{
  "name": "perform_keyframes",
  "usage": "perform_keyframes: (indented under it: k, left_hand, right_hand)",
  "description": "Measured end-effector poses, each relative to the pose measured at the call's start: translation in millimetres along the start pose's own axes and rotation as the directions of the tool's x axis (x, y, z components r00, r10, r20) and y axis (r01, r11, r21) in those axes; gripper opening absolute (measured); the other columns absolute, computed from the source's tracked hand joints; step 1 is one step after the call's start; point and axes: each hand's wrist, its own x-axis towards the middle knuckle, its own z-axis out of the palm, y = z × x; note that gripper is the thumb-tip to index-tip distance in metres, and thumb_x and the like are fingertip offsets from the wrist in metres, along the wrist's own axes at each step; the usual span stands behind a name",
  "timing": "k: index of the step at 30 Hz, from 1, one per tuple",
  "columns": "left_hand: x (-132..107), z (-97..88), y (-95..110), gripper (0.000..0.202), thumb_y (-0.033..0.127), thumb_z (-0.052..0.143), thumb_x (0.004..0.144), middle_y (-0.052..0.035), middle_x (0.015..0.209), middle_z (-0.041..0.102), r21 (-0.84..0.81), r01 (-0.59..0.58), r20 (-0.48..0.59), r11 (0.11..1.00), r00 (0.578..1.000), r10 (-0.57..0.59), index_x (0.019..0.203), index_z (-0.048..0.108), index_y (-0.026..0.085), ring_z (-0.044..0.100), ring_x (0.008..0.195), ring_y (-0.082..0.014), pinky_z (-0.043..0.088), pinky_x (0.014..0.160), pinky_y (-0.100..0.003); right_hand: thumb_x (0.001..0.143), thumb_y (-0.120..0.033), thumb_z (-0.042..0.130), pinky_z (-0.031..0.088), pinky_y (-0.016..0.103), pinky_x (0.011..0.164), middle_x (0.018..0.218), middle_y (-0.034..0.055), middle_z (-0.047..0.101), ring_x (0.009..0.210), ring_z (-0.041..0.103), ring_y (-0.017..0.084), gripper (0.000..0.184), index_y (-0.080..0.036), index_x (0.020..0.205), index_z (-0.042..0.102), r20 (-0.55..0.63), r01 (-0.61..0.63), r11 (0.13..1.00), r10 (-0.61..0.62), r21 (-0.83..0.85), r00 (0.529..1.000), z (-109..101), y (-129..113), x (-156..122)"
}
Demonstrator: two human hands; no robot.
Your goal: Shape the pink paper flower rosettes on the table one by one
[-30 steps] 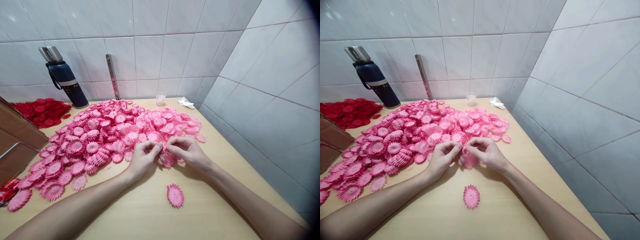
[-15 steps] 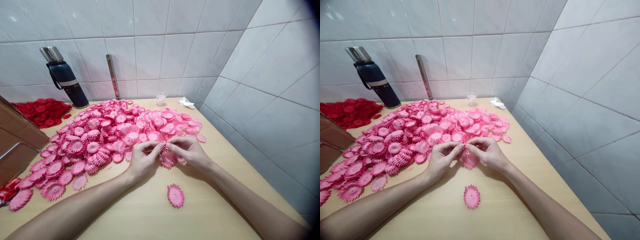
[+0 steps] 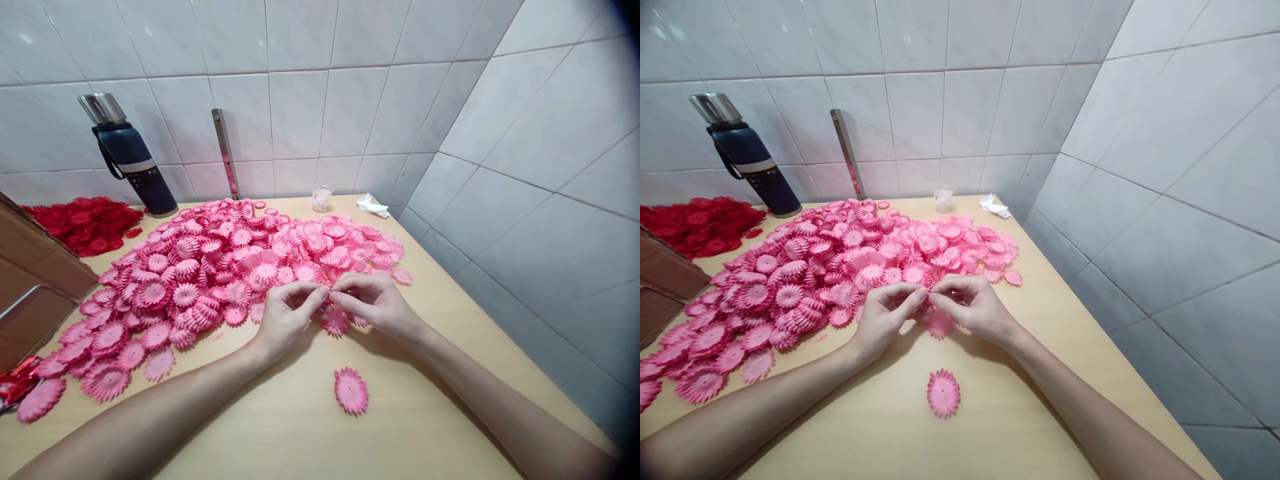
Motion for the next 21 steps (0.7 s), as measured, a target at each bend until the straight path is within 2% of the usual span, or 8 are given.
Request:
perform_keyframes:
  k: [7,16,21]
  left_hand:
    - [-0.4,0.4,-0.1,0.021,0.030,0.072,0.072,-0.0074,0.076,0.073,-0.002,-0.013,-0.035,1.000,0.999,0.013,0.081,0.072,0.010,0.068,0.064,-0.0152,0.058,0.061,-0.024]
    - [0.1,-1.0,-4.7,0.028,0.028,0.073,0.072,-0.0094,0.093,0.073,-0.061,-0.004,-0.026,0.998,1.000,0.002,0.095,0.072,0.012,0.070,0.069,-0.0159,0.060,0.064,-0.026]
    - [1.3,-1.8,-5.2,0.019,0.025,0.071,0.073,-0.0107,0.096,0.072,0.044,-0.121,-0.022,0.992,0.992,0.122,0.088,0.075,0.013,0.069,0.086,-0.0213,0.060,0.074,-0.031]
  right_hand:
    - [0.079,-0.035,0.067,0.034,0.021,0.034,0.068,0.0031,0.067,0.039,0.045,0.007,0.021,-0.016,0.087,0.073,-0.015,-0.129,0.991,0.130,0.034,0.991,-2.5,4.7,-0.2]
    - [0.077,-0.035,0.070,0.032,0.020,0.033,0.067,0.0034,0.066,0.037,0.042,0.005,0.024,-0.015,0.090,0.073,-0.039,-0.153,0.981,0.159,0.123,0.986,-2.9,8.8,-1.1]
    - [0.075,-0.035,0.072,0.030,0.021,0.033,0.064,0.0016,0.063,0.039,0.041,0.005,0.022,-0.015,0.086,0.072,-0.059,-0.189,0.947,0.211,0.259,0.976,-0.3,10.7,-0.9]
